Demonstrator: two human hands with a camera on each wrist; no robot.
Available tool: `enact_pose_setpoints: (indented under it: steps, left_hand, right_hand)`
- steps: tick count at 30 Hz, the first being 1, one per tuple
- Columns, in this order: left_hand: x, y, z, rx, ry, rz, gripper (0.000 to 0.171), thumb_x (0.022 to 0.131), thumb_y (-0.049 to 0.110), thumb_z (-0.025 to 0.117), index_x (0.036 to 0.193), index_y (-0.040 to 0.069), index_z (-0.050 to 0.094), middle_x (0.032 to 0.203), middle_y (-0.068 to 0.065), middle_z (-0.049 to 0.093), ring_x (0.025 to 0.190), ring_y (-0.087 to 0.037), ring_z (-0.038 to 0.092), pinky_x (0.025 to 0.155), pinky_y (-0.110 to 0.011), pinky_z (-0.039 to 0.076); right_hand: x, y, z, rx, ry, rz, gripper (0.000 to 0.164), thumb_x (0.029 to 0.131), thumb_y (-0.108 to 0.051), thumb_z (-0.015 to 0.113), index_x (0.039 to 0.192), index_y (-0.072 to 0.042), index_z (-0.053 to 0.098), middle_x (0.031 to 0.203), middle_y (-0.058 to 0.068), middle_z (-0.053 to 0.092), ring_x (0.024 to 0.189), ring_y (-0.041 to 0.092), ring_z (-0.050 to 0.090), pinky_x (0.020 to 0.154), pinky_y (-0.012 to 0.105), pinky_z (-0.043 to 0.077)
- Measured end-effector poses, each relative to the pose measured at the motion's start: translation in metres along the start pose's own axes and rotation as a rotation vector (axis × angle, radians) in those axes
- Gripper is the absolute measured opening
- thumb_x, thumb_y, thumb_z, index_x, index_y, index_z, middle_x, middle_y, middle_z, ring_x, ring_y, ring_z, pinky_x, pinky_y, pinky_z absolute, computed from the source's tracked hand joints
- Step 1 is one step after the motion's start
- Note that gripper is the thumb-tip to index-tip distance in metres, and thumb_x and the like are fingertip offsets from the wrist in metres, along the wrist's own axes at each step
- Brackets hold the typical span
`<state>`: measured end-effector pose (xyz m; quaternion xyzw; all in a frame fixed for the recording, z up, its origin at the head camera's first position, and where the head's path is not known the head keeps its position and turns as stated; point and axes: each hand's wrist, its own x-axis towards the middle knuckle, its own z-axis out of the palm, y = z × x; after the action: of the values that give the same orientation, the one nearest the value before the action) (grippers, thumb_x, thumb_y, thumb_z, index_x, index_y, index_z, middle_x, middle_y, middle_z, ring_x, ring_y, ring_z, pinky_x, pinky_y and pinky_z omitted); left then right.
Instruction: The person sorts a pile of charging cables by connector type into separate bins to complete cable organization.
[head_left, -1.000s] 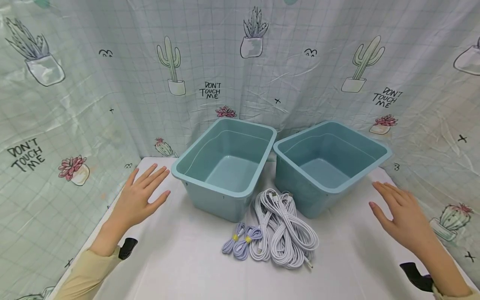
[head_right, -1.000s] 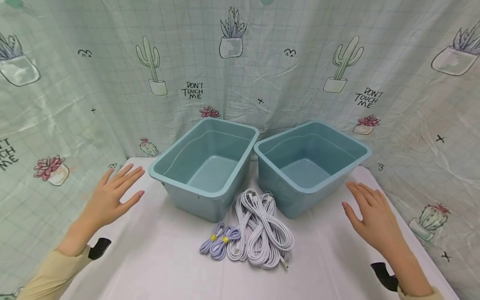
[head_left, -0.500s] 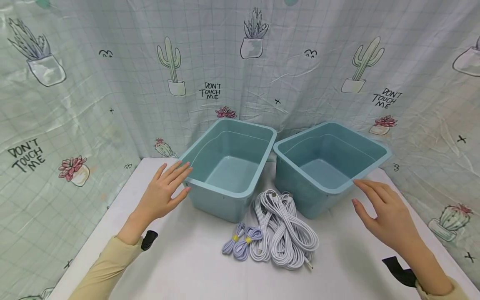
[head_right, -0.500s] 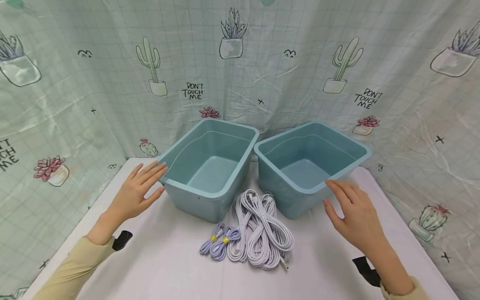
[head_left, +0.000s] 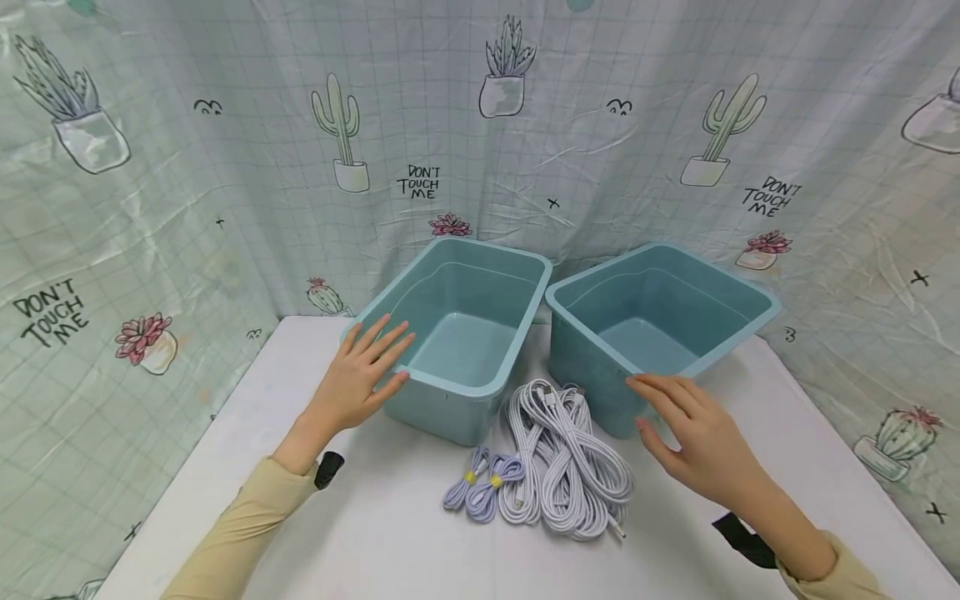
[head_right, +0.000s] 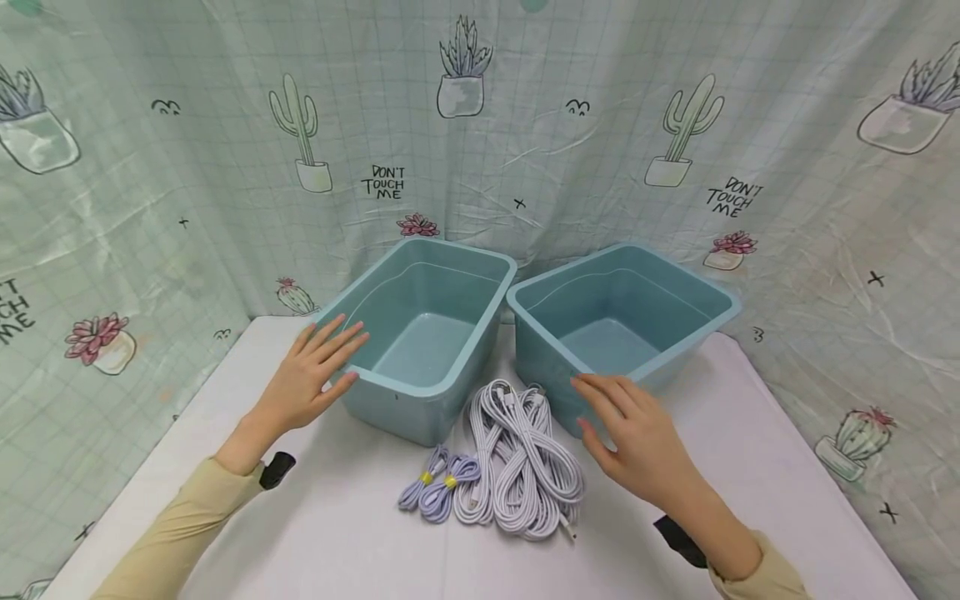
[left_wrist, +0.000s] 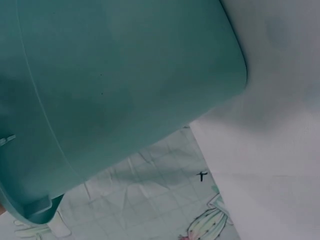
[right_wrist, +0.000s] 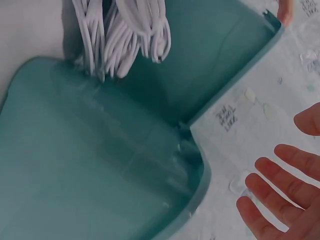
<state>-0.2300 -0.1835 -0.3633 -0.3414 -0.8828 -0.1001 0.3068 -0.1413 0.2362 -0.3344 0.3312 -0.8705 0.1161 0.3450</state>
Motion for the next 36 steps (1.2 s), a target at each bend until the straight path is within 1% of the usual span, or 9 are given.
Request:
enact_pose_setpoints:
  steps: [3,7,13,15,17,20,23,31,36]
  left_hand:
    - [0.001,0.0,0.003,0.008,-0.021,-0.021,0.059,0.094,0.052,0.02,0.133,0.014,0.043,0.138,-0.008,0.042,0.133,-0.031,0.026,0.105,-0.057,0.016]
    - [0.001,0.001,0.007,0.037,-0.04,-0.041,0.06,0.094,0.053,0.016,0.134,0.017,0.042,0.139,-0.007,0.04,0.135,-0.031,0.024,0.105,-0.058,0.014]
    - [-0.001,0.001,0.009,0.042,-0.02,-0.043,0.061,0.094,0.053,0.014,0.132,0.016,0.045,0.138,-0.005,0.043,0.134,-0.033,0.026,0.105,-0.058,0.013]
    - [-0.001,0.001,0.009,0.039,-0.014,-0.044,0.061,0.094,0.053,0.014,0.132,0.016,0.045,0.138,-0.005,0.043,0.133,-0.033,0.026,0.105,-0.057,0.013]
    - [-0.001,0.001,0.01,0.036,-0.008,-0.044,0.062,0.094,0.053,0.014,0.132,0.016,0.045,0.137,-0.005,0.044,0.133,-0.033,0.027,0.105,-0.058,0.013]
    - [0.0,0.001,0.012,0.03,0.006,-0.039,0.062,0.094,0.053,0.014,0.131,0.015,0.046,0.136,-0.005,0.045,0.132,-0.034,0.028,0.104,-0.058,0.014]
    - [0.0,0.001,0.012,0.023,0.015,-0.034,0.062,0.094,0.052,0.014,0.131,0.014,0.047,0.135,-0.006,0.046,0.132,-0.034,0.029,0.103,-0.058,0.015]
    - [0.001,0.002,0.013,0.014,0.018,-0.036,0.062,0.094,0.052,0.015,0.13,0.013,0.047,0.135,-0.005,0.046,0.132,-0.034,0.029,0.102,-0.059,0.017]
    - [0.0,0.002,0.013,0.017,0.017,-0.04,0.061,0.094,0.052,0.015,0.131,0.014,0.047,0.134,-0.005,0.047,0.131,-0.034,0.03,0.102,-0.059,0.017]
  right_hand:
    - [0.001,-0.005,0.011,0.012,-0.022,-0.043,0.052,0.093,-0.041,0.031,0.117,-0.003,0.057,0.114,0.011,0.058,0.101,0.023,0.053,0.081,0.033,0.042]
    - [0.0,-0.011,0.025,-0.003,-0.096,-0.071,0.053,0.094,-0.043,0.028,0.118,-0.005,0.056,0.117,0.009,0.056,0.103,0.021,0.051,0.076,0.037,0.048]
    - [-0.006,-0.016,0.048,-0.058,-0.141,-0.112,0.053,0.094,-0.043,0.027,0.119,-0.006,0.055,0.117,0.01,0.055,0.101,0.024,0.052,0.07,0.038,0.05]
    - [-0.009,-0.016,0.055,-0.075,-0.157,-0.112,0.05,0.093,-0.042,0.034,0.119,-0.005,0.055,0.116,0.012,0.055,0.1,0.025,0.052,0.07,0.04,0.049]
    - [-0.012,-0.017,0.062,-0.09,-0.189,-0.1,0.047,0.089,-0.04,0.045,0.12,-0.006,0.054,0.116,0.012,0.055,0.101,0.027,0.052,0.071,0.041,0.049]
    - [-0.017,-0.018,0.072,-0.116,-0.244,-0.079,0.053,0.079,-0.038,0.06,0.122,-0.008,0.053,0.117,0.012,0.055,0.103,0.026,0.052,0.074,0.041,0.048]
    - [-0.021,-0.02,0.08,-0.151,-0.276,-0.072,0.059,0.073,-0.039,0.066,0.122,-0.009,0.053,0.116,0.01,0.055,0.103,0.025,0.051,0.074,0.041,0.047]
    - [-0.03,-0.021,0.094,-0.222,-0.289,-0.075,0.064,0.07,-0.042,0.065,0.12,-0.006,0.053,0.108,0.01,0.057,0.097,0.026,0.052,0.069,0.04,0.044]
    - [-0.034,-0.022,0.101,-0.252,-0.246,-0.083,0.063,0.068,-0.04,0.067,0.117,-0.002,0.055,0.094,0.009,0.057,0.088,0.025,0.053,0.065,0.039,0.045]
